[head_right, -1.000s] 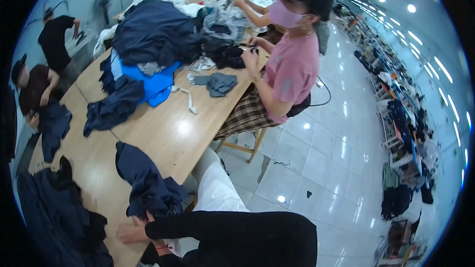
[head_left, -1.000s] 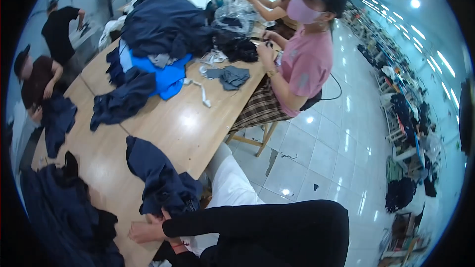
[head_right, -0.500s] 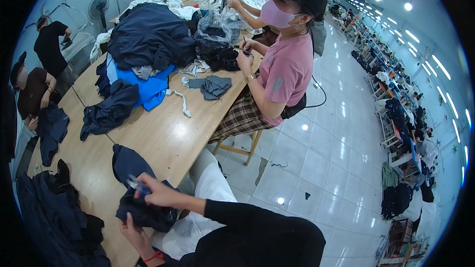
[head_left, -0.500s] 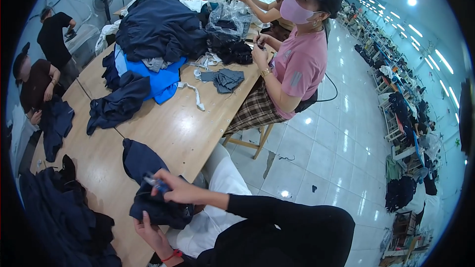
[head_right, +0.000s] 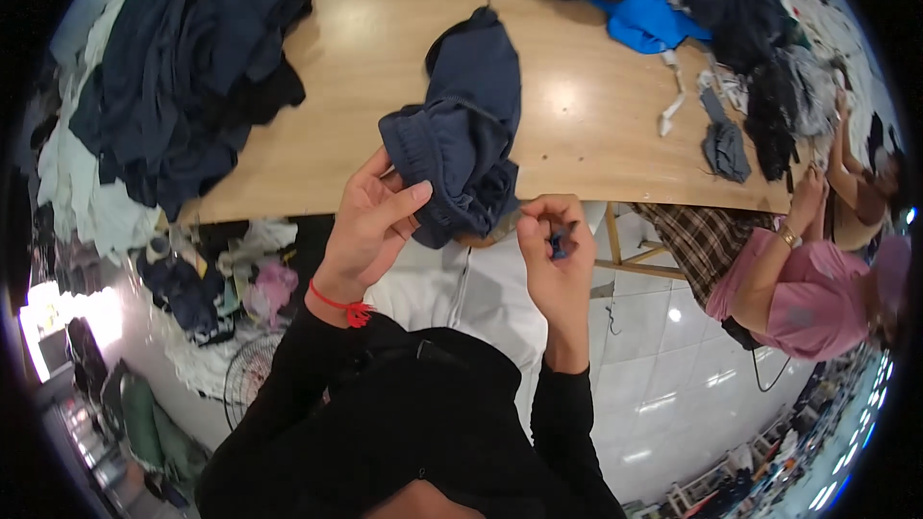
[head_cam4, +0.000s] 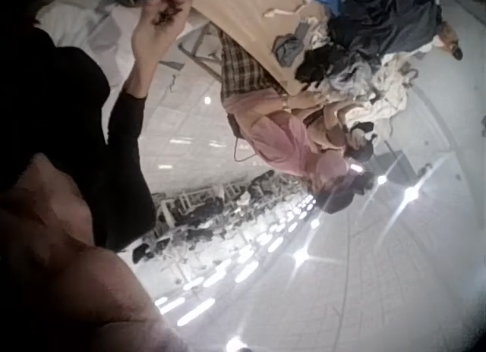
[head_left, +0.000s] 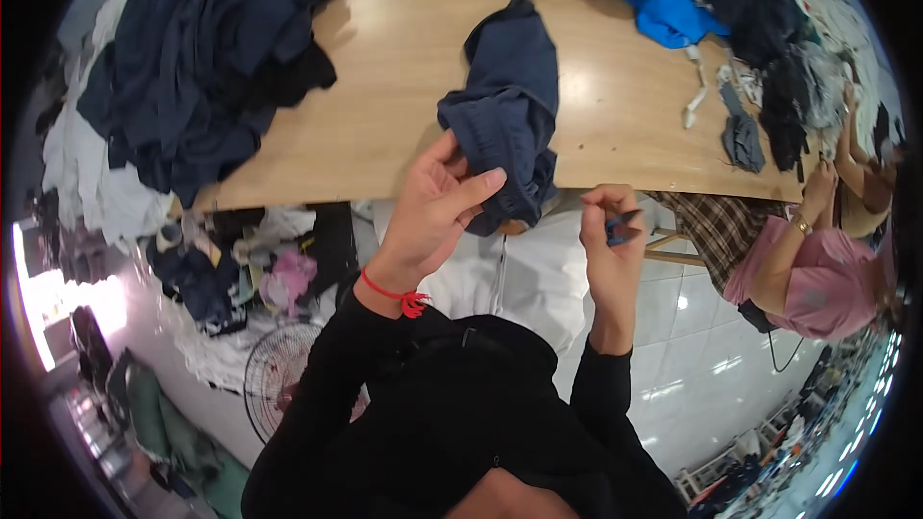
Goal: Trimming loose threads from athletic shorts using snips at a garment factory workbench.
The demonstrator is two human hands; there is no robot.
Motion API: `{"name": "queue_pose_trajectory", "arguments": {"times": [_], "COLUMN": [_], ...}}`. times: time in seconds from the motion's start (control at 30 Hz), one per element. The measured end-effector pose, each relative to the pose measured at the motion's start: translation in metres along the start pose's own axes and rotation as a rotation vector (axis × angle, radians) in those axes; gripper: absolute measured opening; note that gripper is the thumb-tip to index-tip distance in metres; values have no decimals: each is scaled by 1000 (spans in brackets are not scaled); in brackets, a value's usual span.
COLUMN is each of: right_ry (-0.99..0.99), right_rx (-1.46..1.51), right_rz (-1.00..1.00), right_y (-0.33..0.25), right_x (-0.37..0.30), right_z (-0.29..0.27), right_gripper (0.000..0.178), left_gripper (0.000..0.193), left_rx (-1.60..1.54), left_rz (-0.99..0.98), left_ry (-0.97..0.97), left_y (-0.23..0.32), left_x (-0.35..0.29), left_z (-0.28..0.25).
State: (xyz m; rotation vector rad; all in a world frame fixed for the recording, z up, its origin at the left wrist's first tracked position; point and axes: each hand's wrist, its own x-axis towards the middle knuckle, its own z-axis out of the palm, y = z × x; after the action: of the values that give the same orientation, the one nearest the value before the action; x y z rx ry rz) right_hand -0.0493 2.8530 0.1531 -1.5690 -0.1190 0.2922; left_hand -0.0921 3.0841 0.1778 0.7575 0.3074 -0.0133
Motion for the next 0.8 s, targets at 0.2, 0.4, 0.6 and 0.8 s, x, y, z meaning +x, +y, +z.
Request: {"name": "queue_pose_trajectory", "arguments": {"times": [0.2,0.4,0.6,0.8], "right_ry": [-268,-81,-70,-45], "right_rx": [212,-372,-537,-588], "right_rz": [16,-283,-459,-567], "right_y": [0,-15,-15,-13], "right_x": [-16,-10,-4,1], "right_z": [12,33,35,37], "right_gripper": [29,35,36,38], "left_gripper": [62,64,64,64], "left_rx": [-14,-53,-65,-72], "left_rz": [-17,-51,-49,-82], "left_ry": [37,27,10,5], "left_y": [-4,-6,-10,-4], "left_x": [-22,-27,-30,-28], "left_z": [-28,-28,-25,-22]}}
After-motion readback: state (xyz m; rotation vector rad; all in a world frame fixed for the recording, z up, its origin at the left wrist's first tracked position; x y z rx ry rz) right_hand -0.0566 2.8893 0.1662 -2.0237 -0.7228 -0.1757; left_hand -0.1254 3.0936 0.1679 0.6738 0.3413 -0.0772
